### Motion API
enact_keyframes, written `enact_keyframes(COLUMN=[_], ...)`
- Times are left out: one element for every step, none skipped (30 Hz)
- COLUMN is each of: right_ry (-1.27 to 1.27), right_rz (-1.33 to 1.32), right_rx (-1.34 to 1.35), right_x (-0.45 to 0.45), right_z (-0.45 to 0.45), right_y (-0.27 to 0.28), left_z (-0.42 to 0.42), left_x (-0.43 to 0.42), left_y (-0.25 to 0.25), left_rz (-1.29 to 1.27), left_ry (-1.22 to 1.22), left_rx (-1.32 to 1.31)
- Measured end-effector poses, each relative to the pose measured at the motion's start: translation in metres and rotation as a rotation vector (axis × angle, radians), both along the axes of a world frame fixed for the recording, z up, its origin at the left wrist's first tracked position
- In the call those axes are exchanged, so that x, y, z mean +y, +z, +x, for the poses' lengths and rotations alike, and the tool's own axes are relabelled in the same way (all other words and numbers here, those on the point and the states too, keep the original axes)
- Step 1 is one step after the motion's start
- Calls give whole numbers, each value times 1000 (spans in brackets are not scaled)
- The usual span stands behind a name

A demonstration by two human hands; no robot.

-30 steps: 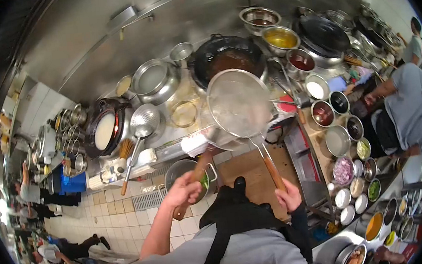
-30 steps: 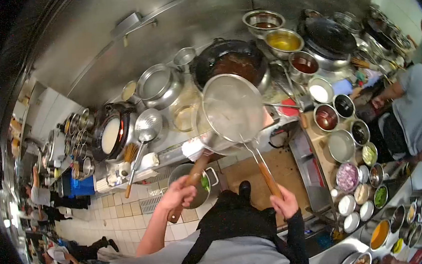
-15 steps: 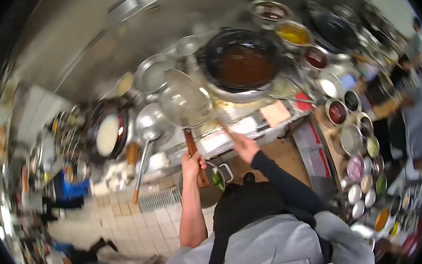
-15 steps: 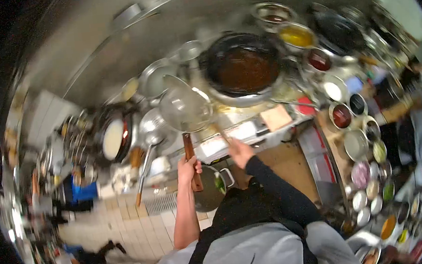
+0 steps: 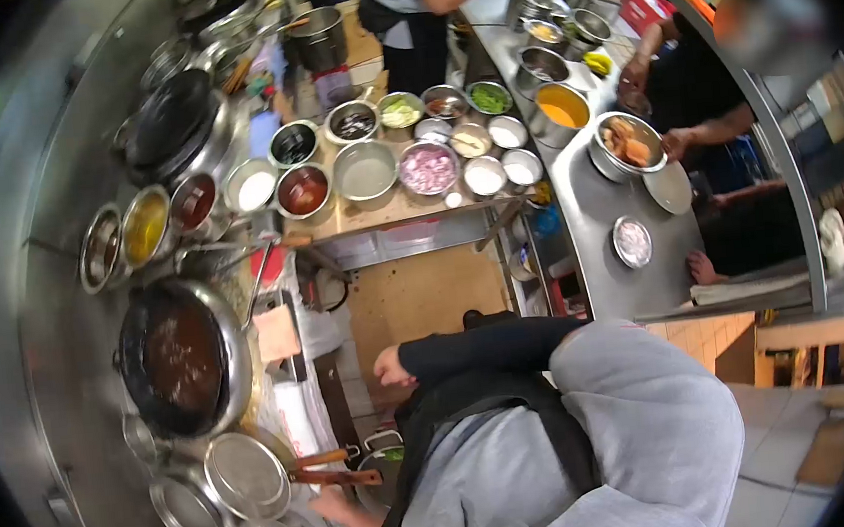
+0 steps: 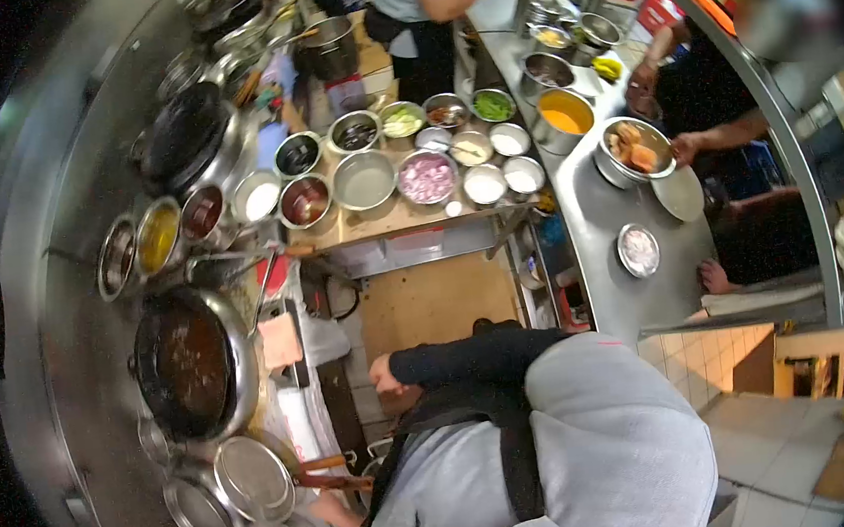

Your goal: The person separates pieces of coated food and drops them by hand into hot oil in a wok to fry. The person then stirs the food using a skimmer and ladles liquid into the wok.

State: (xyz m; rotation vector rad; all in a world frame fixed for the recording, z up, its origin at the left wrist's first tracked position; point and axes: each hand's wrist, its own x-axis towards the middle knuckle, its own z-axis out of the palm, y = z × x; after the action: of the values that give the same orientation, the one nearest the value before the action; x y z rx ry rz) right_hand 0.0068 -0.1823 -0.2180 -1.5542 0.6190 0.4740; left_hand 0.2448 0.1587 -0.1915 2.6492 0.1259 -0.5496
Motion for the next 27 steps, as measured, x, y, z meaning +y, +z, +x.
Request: enact_keyframes(right_ry=[-214, -361, -537, -705, -872, -949, -1025, -1055, -1086, -1168, -1252, -1333, -1352, -1392, -1426, -1491, -1592, -1626, -1640, -1635, -1654, -1675, -1694, -1659, -1621, -1578, -1535], right_rz=[36, 112, 74, 30, -69, -164, -257, -394, -530, -603, -677, -751, -816, -831, -846, -918, -922, -1094, -1134, -1220, -1269, -1248, -1227, -1253, -1278, -1304, -1200], right_rx=[6, 115, 87, 44, 77, 80, 85, 69, 58, 91, 131, 176, 207, 226, 243, 302, 374, 379, 544, 569, 638, 661, 681, 713, 739, 758, 807], right_x=[-16, -37, -48, -59, -65, -72, -76, -78, -78, -72, -62, -50, -37, -27, -19, -12, -5, 3, 6, 8, 6, -1, -11, -22, -34, -43, -51], right_z=[-31, -61, -97, -133, -162, -193, -224, -258, -287, -308, -327, -344, -359, -373, -389, -408, -428, -452, -475, -502, -514, -524, -534, -546, -557, -565, -570], right_y=[-7, -9, 3, 17, 22, 25, 27, 19, 10, 14, 29, 47, 65, 76, 80, 70, 63, 46, 36, 28, 42, 66, 80, 76, 67, 61, 57], left_z=[12, 28, 45, 62, 69, 64, 53, 41, 27, 10, -9, -28, -50, -73, -101, -123, -142, -162, -181, -195, -208, -219, -228, -236, -243, -251, -260], left_x=[-6, -11, -24, -42, -60, -86, -123, -158, -187, -212, -236, -257, -274, -287, -301, -310, -319, -325, -331, -337, -342, -348, -354, -359, -363, -369, -374], left_y=[10, 13, 13, 13, 14, 26, 49, 64, 66, 66, 63, 61, 56, 41, 55, 50, 47, 49, 51, 55, 60, 64, 65, 65, 67, 70, 74], left_rz=[-3, -7, -82, -159, -238, -333, -420, -500, -546, -587, -625, -617, -612, -724, -607, -629, -605, -614, -625, -589, -553, -518, -502, -484, -468, -454, -443], left_ry=[-88, -171, -257, -341, -425, -452, -477, -502, -525, -554, -587, -681, -767, -710, -864, -922, -968, -999, -1027, -1060, -1089, -1115, -1140, -1161, -1178, -1218, -1251], left_rx=[-213, -424, -432, -440, -450, -298, -143, 17, 63, 113, 169, 218, 265, 360, 397, 441, 516, 564, 613, 626, 638, 649, 645, 640, 632, 613, 591])
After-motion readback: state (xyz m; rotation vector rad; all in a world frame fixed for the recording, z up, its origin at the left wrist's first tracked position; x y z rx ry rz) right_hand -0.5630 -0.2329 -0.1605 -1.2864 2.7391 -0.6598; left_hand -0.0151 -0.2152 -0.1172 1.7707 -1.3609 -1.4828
